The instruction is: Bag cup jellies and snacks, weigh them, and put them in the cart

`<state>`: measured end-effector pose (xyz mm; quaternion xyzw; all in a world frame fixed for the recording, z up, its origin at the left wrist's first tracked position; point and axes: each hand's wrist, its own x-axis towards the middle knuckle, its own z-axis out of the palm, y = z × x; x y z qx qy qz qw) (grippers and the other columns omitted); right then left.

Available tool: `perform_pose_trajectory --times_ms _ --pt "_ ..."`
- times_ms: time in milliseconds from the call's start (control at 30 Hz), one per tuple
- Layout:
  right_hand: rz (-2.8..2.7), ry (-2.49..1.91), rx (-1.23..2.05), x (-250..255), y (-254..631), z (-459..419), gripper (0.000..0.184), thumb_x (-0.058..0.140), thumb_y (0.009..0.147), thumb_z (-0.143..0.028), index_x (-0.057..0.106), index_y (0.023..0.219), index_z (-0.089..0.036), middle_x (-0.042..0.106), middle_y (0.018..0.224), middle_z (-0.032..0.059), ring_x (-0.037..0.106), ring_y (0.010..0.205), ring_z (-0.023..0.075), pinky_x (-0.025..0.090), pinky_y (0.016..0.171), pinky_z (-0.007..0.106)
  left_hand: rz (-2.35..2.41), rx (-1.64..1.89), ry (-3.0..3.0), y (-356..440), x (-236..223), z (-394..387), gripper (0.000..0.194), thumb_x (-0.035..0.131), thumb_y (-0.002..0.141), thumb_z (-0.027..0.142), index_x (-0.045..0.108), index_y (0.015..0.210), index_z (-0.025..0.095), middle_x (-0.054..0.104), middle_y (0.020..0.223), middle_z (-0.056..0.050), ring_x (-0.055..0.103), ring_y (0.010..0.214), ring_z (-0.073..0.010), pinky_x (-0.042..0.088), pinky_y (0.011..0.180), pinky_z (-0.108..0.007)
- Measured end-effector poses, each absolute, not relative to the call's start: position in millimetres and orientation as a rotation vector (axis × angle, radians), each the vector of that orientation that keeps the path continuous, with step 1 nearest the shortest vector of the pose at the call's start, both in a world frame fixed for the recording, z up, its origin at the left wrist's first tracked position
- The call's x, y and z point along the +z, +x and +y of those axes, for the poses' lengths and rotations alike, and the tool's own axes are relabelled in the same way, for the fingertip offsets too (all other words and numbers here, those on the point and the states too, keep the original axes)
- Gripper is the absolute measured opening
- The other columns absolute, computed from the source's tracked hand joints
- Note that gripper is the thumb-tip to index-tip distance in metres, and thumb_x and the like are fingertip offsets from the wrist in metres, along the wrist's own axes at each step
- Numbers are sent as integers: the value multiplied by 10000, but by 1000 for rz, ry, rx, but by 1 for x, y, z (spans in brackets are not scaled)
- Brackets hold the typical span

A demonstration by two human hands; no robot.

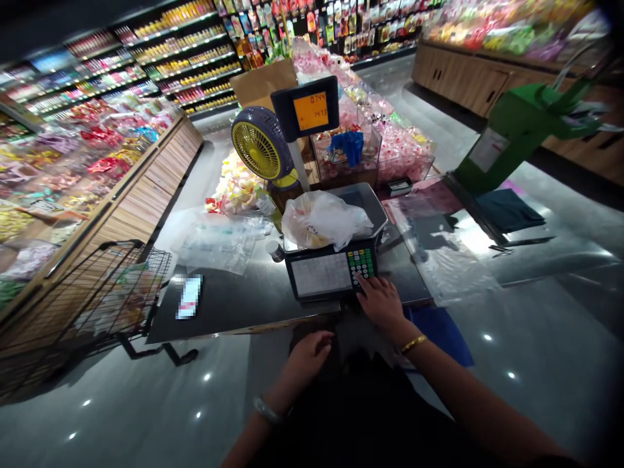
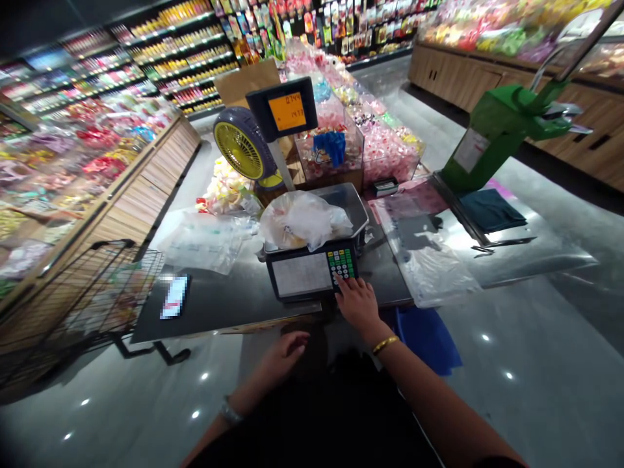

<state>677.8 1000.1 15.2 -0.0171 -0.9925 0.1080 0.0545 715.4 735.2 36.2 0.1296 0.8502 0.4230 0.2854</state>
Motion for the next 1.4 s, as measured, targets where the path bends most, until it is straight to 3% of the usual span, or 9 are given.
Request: perform_pose_trajectory --times_ms 300,967,1100,1233,1400 --pt "-3025 18 251 16 679 1008 461 544 970 -379 579 1417 -271 656 1210 93 519 1114 296 333 933 417 2266 1089 437 717 37 747 357 550 893 293 681 1211 194 736 1129 -75 668 1060 -217 483 976 -345" --pt "-3023 47 309 22 675 992 404 547 965 -313 624 1356 -245 682 1175 92 549 1113 281 335 939 408 2269 1040 429 717 35 747 374 534 877 277 689 1209 201 736 1164 -71 666 1090 -213 480 993 -327" --pt "-2935 -10 448 14 677 1008 277 502 993 -345 726 1142 -282 696 1104 68 563 1063 254 345 926 377 2252 1045 414 716 37 749 388 528 880 289 678 1226 192 733 1170 -82 668 1092 -219 488 991 -337" --pt "-2839 -298 696 -3 664 1044 286 489 985 -360 720 893 -218 693 936 81 584 971 239 373 911 354 2232 1036 404 716 35 749 382 525 883 297 679 1217 194 737 1160 -84 673 1086 -216 490 994 -338" --pt "-2725 -548 835 -28 622 1091 273 459 947 -313 691 943 -168 701 928 107 608 870 228 436 805 337 2232 1015 407 716 24 750 377 533 874 294 684 1212 221 740 1152 -70 677 1073 -210 496 988 -336"
